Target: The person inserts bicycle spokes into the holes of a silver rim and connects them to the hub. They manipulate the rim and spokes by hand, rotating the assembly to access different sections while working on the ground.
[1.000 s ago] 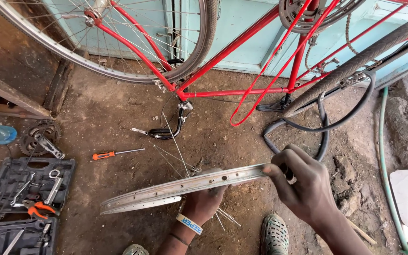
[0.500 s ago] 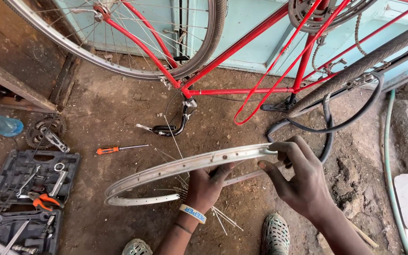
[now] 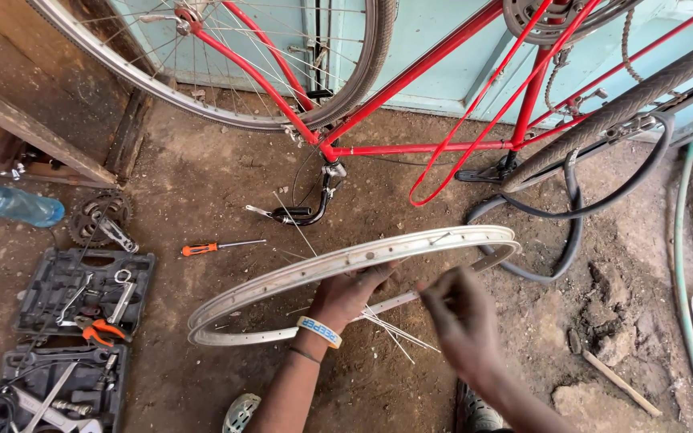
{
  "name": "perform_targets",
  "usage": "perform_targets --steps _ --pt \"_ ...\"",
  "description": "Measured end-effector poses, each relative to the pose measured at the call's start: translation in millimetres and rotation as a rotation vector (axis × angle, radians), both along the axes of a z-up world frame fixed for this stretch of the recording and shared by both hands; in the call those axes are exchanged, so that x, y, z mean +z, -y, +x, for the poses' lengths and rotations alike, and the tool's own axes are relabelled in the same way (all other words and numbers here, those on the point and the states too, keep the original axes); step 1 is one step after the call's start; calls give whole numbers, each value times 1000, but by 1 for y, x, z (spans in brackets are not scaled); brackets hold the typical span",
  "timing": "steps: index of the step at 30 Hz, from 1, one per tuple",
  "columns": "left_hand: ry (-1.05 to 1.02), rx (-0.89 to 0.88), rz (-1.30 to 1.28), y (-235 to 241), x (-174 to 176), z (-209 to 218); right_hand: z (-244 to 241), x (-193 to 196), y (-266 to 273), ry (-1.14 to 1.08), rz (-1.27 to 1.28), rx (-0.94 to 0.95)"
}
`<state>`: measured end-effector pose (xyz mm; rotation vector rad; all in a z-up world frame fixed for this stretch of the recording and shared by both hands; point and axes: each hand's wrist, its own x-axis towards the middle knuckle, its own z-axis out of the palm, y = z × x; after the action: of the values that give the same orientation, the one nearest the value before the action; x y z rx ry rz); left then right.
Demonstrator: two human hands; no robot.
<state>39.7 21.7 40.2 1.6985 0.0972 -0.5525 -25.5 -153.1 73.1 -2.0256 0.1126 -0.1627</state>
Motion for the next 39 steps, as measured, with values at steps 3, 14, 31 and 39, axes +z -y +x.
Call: perform_targets --steps 3,14,31,39 --pt "67 2 -159 -8 -3 2 -6 -28 -18 -352 -63 184" --pt "-136 25 -481 -2 -5 -5 -5 -136 -41 -226 -403 495" --pt "442 -253 -48 -36 -2 -9 -10 -155 -47 -279 -157 481" --pt "217 -180 -246 -34 18 -7 -9 -126 -43 -293 -296 457"
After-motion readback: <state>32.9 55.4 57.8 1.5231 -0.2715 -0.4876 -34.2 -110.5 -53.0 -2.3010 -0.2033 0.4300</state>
